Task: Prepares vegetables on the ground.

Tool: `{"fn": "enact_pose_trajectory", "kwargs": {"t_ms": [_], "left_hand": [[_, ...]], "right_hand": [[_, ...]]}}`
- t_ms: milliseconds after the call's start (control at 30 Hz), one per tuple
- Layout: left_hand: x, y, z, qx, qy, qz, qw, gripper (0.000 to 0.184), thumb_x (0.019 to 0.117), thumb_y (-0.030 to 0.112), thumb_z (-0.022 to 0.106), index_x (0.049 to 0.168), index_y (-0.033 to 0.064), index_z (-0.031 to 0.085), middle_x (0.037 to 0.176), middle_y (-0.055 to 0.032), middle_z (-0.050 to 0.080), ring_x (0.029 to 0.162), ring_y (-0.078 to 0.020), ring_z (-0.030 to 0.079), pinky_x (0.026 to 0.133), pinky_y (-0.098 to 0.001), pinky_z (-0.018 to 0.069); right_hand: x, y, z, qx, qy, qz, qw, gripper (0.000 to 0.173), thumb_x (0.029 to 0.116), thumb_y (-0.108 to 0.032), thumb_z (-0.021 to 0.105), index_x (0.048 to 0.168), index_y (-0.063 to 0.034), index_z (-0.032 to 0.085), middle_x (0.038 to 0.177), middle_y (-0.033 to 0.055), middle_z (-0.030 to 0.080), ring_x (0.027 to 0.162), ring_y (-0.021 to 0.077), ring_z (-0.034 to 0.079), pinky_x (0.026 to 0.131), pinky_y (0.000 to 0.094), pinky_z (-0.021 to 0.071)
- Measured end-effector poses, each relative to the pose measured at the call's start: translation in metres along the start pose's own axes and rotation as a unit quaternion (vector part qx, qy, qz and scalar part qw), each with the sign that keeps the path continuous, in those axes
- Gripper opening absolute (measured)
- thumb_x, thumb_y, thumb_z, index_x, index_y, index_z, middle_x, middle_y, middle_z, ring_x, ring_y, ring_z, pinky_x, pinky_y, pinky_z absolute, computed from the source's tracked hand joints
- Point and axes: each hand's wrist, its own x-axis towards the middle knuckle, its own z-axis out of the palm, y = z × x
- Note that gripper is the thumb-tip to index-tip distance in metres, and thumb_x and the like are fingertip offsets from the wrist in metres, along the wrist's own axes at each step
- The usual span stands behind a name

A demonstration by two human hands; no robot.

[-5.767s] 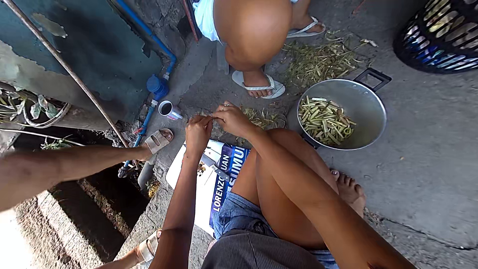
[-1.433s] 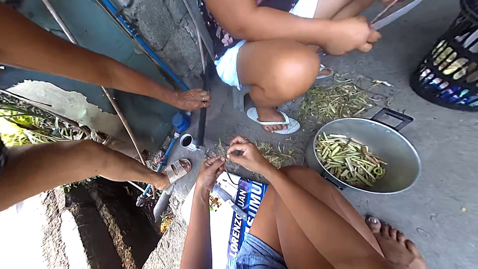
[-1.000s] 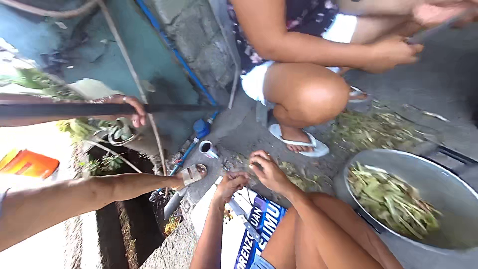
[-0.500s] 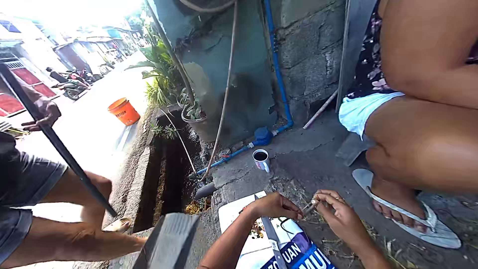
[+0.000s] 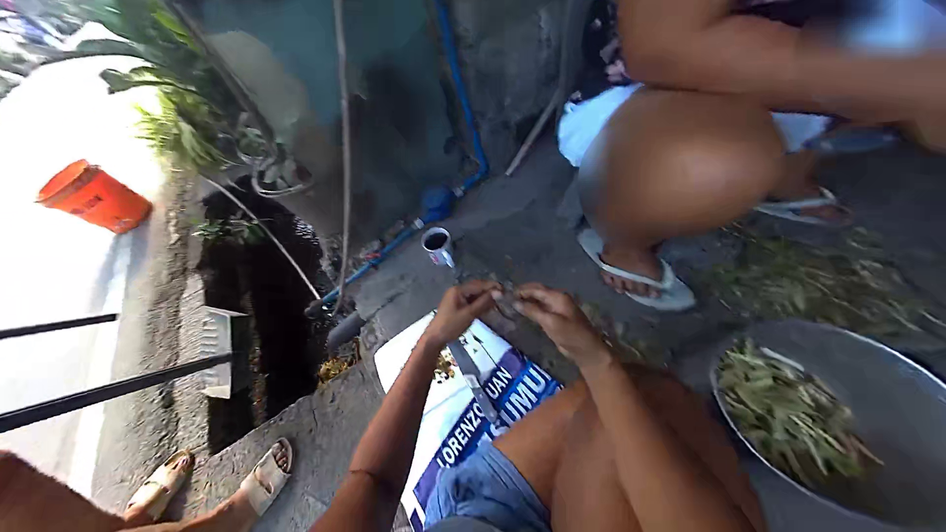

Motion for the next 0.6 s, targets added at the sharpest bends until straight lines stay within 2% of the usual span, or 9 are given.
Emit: {"fn": "enact_pose_trajectory", "kwargs": {"t_ms": [167,267,333,367,433,467,500,567,600], "left_hand": [[0.001,-0.01,0.001,-0.025,0.028,-0.066,0.997,0.016,0.1008,0.005,0.058,0.108,-0.0022,0.07,0.084,0.0036,0.068,0.074,-0.0005,0.062,0.075,-0.0221,0.0547],[0.0,-0.015,-0.001,-0.019,0.02,-0.055,0.998,0.014,0.1002,0.004,0.059,0.106,-0.0009,0.071,0.082,0.0044,0.067,0.07,0.0003,0.059,0.071,-0.0204,0.053],[0.001,-0.016,-0.003,0.011,0.022,-0.051,0.998,0.014,0.1006,0.005,0.06,0.107,-0.0014,0.071,0.082,0.0032,0.067,0.069,0.0008,0.058,0.068,-0.0189,0.0514],[0.001,-0.016,-0.003,0.03,0.026,-0.052,0.998,0.015,0.1008,0.006,0.061,0.109,-0.0017,0.071,0.083,0.0022,0.067,0.069,0.001,0.057,0.067,-0.0184,0.0507],[0.001,-0.016,-0.003,0.08,0.034,-0.05,0.995,0.015,0.1007,0.007,0.063,0.11,-0.0015,0.071,0.087,-0.0001,0.067,0.068,0.0003,0.057,0.067,-0.0188,0.0505],[0.001,-0.017,-0.002,0.116,0.036,-0.048,0.991,0.016,0.1009,0.009,0.063,0.11,-0.0007,0.071,0.088,-0.0016,0.068,0.068,-0.0013,0.057,0.067,-0.0205,0.0509],[0.001,-0.018,-0.001,0.151,0.035,-0.046,0.987,0.017,0.101,0.011,0.064,0.111,0.0003,0.072,0.09,-0.0035,0.068,0.068,-0.0039,0.058,0.067,-0.0233,0.0516],[0.0,-0.018,0.002,0.213,0.031,-0.039,0.976,0.017,0.1012,0.013,0.064,0.11,0.0023,0.074,0.093,-0.007,0.068,0.07,-0.0093,0.059,0.068,-0.0289,0.0526],[0.0,-0.018,0.005,0.238,0.024,-0.033,0.97,0.017,0.1014,0.014,0.064,0.11,0.0031,0.074,0.094,-0.0082,0.068,0.072,-0.0113,0.061,0.07,-0.0309,0.0534]], "right_hand": [[0.002,0.001,-0.002,0.045,0.087,0.037,0.994,0.009,0.0952,-0.003,0.064,0.098,0.0029,0.07,0.11,0.0117,0.065,0.098,0.0145,0.063,0.087,0.0323,0.0545],[0.003,0.0,-0.006,0.075,0.158,0.093,0.98,0.02,0.095,-0.001,0.067,0.114,0.0031,0.07,0.118,0.0155,0.064,0.099,0.02,0.063,0.088,0.0378,0.0542],[0.005,-0.001,-0.009,0.089,0.216,0.13,0.964,0.025,0.0963,-0.003,0.067,0.121,0.0026,0.067,0.117,0.014,0.065,0.092,0.0173,0.061,0.082,0.0352,0.0521],[0.006,-0.001,-0.011,0.092,0.25,0.139,0.954,0.022,0.0972,-0.006,0.068,0.117,0.0016,0.068,0.108,0.0106,0.066,0.084,0.0134,0.059,0.077,0.0315,0.0507],[0.006,0.0,-0.015,0.085,0.308,0.128,0.939,0.017,0.0989,-0.018,0.069,0.099,-0.0008,0.07,0.09,0.0025,0.062,0.072,0.0065,0.054,0.068,0.0242,0.0475],[0.004,-0.001,-0.017,0.082,0.318,0.112,0.938,0.024,0.1011,-0.025,0.066,0.094,-0.0028,0.07,0.089,0.0002,0.062,0.071,0.0044,0.052,0.067,0.0222,0.046],[0.002,-0.003,-0.019,0.082,0.311,0.096,0.942,0.031,0.1036,-0.033,0.062,0.096,-0.0044,0.071,0.092,-0.0008,0.064,0.071,0.0034,0.052,0.067,0.0214,0.0448],[-0.002,-0.01,-0.021,0.104,0.247,0.081,0.96,0.045,0.109,-0.045,0.045,0.121,-0.008,0.067,0.107,0.0006,0.067,0.07,0.003,0.057,0.063,0.0199,0.0486],[-0.004,-0.015,-0.021,0.134,0.199,0.084,0.967,0.053,0.1102,-0.051,0.033,0.135,-0.0116,0.059,0.116,0.0015,0.066,0.068,0.0041,0.059,0.06,0.0195,0.05]]}}
